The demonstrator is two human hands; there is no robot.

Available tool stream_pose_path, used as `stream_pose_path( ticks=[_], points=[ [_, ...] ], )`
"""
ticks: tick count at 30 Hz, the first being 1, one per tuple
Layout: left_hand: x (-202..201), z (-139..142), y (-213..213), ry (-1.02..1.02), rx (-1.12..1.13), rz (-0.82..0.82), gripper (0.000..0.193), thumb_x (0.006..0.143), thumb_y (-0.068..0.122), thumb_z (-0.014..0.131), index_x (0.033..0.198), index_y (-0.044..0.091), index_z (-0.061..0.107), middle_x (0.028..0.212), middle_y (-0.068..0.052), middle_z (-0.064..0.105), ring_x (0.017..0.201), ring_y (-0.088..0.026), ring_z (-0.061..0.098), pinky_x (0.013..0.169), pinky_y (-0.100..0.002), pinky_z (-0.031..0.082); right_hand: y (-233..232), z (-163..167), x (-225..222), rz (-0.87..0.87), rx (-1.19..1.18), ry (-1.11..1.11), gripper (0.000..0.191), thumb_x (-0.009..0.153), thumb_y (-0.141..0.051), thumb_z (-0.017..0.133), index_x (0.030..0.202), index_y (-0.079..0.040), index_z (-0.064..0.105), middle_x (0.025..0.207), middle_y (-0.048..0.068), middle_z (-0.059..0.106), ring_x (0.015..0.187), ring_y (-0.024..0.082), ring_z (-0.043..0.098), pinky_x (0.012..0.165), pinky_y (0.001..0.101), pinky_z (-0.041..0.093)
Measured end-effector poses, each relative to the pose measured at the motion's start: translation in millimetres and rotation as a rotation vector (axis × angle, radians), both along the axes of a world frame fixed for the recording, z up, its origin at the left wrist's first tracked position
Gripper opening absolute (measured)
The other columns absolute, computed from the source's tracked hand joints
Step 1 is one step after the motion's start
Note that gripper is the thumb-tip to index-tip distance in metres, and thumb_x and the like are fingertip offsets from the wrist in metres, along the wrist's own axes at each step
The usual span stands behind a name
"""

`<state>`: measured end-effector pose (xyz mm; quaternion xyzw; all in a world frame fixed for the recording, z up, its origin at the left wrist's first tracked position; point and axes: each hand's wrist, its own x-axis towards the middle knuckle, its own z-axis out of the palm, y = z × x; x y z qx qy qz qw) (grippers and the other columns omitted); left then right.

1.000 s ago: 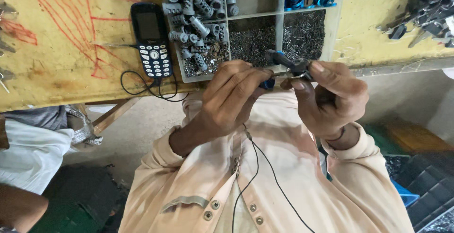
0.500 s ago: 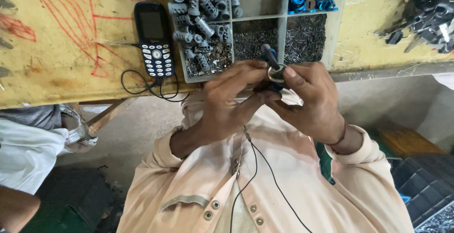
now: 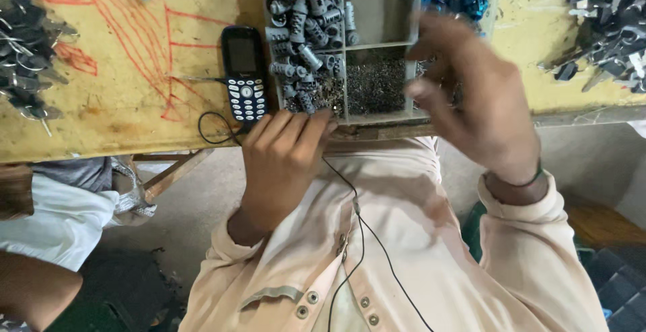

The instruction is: The person sits at a workbench and assembles small plastic and metal components by hand. They pick parts from a compartment tray, fit a small blue piece into a larger housing, press the pieces together, and place finished assemblies back toward the tray, repeating the cycle.

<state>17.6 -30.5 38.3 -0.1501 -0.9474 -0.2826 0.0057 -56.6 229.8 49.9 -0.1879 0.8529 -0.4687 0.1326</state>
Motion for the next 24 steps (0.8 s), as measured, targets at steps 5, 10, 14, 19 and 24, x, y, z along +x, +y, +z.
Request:
stream_pose_path(
  ticks=[5, 10, 14, 19, 24],
  points=[
    [-12.1, -14.2, 8.7, -0.024, -0.208, -0.016, 0.011, 0.088, 0.010, 0.070, 0.099, 0.009, 0.067, 0.084, -0.005, 0.065, 0.081, -0.023, 0.069, 0.069, -0.037, 0.054, -28.5, -7.6, 2.7, 0.341, 0.481, 0.308, 0.015, 0.093, -0.018, 0.072, 0.100, -0.007, 0.066, 0.093, 0.008, 0.056, 0.087, 0.025, 0.064, 0.064, 0.0394, 0.052],
    [-13.7, -22.2, 4.4, -0.081, -0.212, -0.033, 0.009, 0.090, 0.013, 0.070, 0.096, 0.009, 0.065, 0.081, -0.004, 0.066, 0.076, -0.022, 0.069, 0.059, -0.038, 0.053, -28.7, -19.1, 1.8, 0.408, 0.541, 0.333, 0.012, 0.089, -0.012, 0.069, 0.095, -0.006, 0.061, 0.092, 0.009, 0.054, 0.086, 0.025, 0.064, 0.066, 0.0386, 0.052],
    [-15.7, -24.6, 5.5, -0.051, -0.285, -0.116, 0.017, 0.082, 0.009, 0.069, 0.099, 0.007, 0.064, 0.080, -0.004, 0.067, 0.079, -0.020, 0.070, 0.062, -0.037, 0.056, -26.7, -25.9, 2.0, 0.404, 0.510, 0.347, 0.018, 0.087, -0.013, 0.070, 0.100, -0.004, 0.061, 0.092, 0.009, 0.053, 0.085, 0.025, 0.064, 0.064, 0.0393, 0.051],
    [-15.0, -25.9, 4.4, -0.088, -0.138, -0.054, 0.009, 0.098, 0.011, 0.070, 0.100, 0.006, 0.063, 0.084, -0.007, 0.068, 0.078, -0.022, 0.070, 0.061, -0.037, 0.055, -31.1, -27.1, 0.1, 0.355, 0.482, 0.327, 0.018, 0.097, -0.016, 0.072, 0.101, -0.003, 0.060, 0.093, 0.009, 0.053, 0.081, 0.026, 0.063, 0.063, 0.0399, 0.051],
    [-7.8, -21.4, 0.4, -0.089, 0.242, 0.038, 0.017, 0.090, 0.000, 0.074, 0.098, 0.004, 0.059, 0.088, -0.012, 0.066, 0.079, -0.029, 0.069, 0.070, -0.040, 0.056, -33.8, -29.0, 1.2, 0.329, 0.495, 0.326, 0.018, 0.094, -0.020, 0.074, 0.098, -0.007, 0.062, 0.096, 0.009, 0.054, 0.083, 0.026, 0.065, 0.062, 0.0408, 0.050]
  ],
)
